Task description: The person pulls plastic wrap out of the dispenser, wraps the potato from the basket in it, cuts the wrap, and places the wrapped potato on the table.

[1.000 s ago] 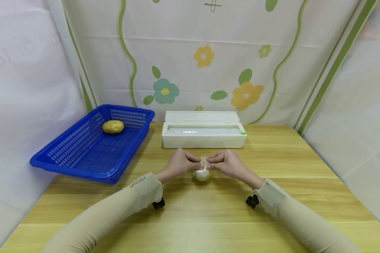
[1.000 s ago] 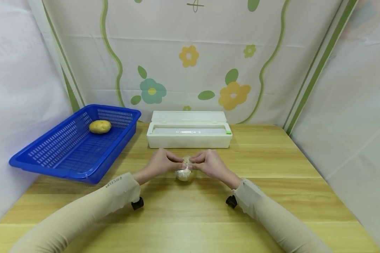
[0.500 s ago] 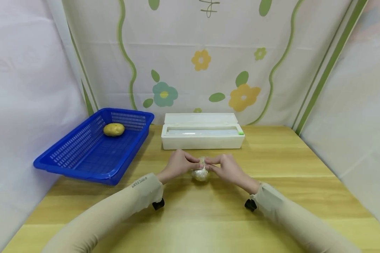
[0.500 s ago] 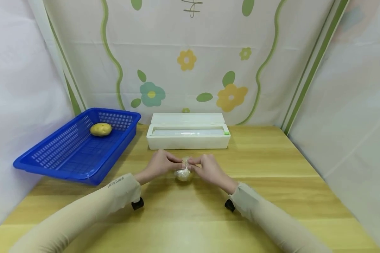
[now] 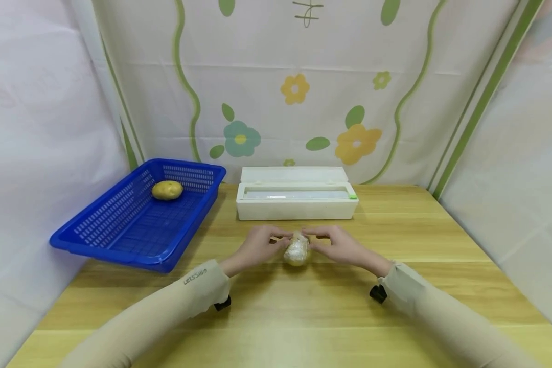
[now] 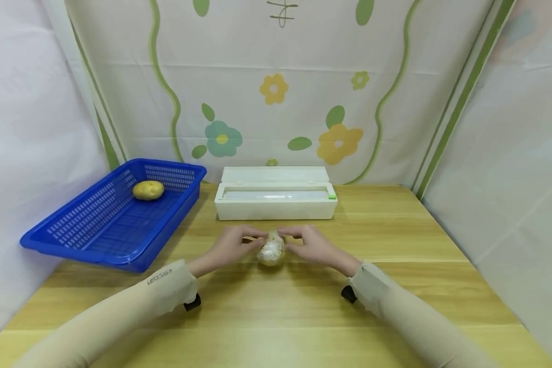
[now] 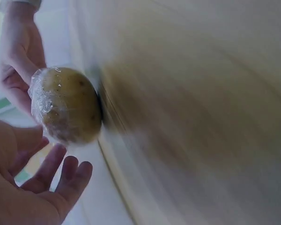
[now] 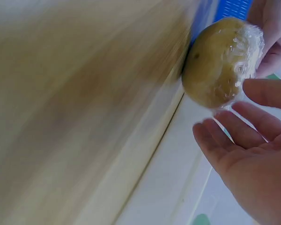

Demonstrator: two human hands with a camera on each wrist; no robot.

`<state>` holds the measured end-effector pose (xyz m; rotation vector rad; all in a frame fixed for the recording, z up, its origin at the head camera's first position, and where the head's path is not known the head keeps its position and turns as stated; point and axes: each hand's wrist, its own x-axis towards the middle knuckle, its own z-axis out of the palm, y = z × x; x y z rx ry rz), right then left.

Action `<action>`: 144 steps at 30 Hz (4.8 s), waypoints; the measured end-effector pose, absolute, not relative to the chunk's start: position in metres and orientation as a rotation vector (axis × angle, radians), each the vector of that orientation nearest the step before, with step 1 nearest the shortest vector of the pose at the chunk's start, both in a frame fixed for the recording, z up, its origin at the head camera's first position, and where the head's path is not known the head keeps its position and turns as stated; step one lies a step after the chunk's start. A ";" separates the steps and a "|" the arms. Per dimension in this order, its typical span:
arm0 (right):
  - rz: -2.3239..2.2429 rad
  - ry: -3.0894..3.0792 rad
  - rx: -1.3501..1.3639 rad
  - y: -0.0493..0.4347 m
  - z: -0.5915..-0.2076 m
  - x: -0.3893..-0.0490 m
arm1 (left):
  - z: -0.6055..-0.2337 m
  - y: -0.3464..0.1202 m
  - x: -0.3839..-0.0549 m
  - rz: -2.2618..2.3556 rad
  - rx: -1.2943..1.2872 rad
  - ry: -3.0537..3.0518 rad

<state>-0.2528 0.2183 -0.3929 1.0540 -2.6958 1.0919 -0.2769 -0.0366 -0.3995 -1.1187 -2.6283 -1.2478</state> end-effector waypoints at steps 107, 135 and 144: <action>1.258 -2.841 1.003 0.228 -0.385 -0.258 | -0.385 -0.064 -0.262 -1.362 -0.986 -2.755; 1.103 -2.892 0.950 0.208 -0.404 -0.258 | -0.395 -0.073 -0.262 -1.363 -0.939 -2.813; 1.104 -2.877 0.972 0.208 -0.406 -0.259 | -0.397 -0.072 -0.263 -1.355 -0.941 -2.816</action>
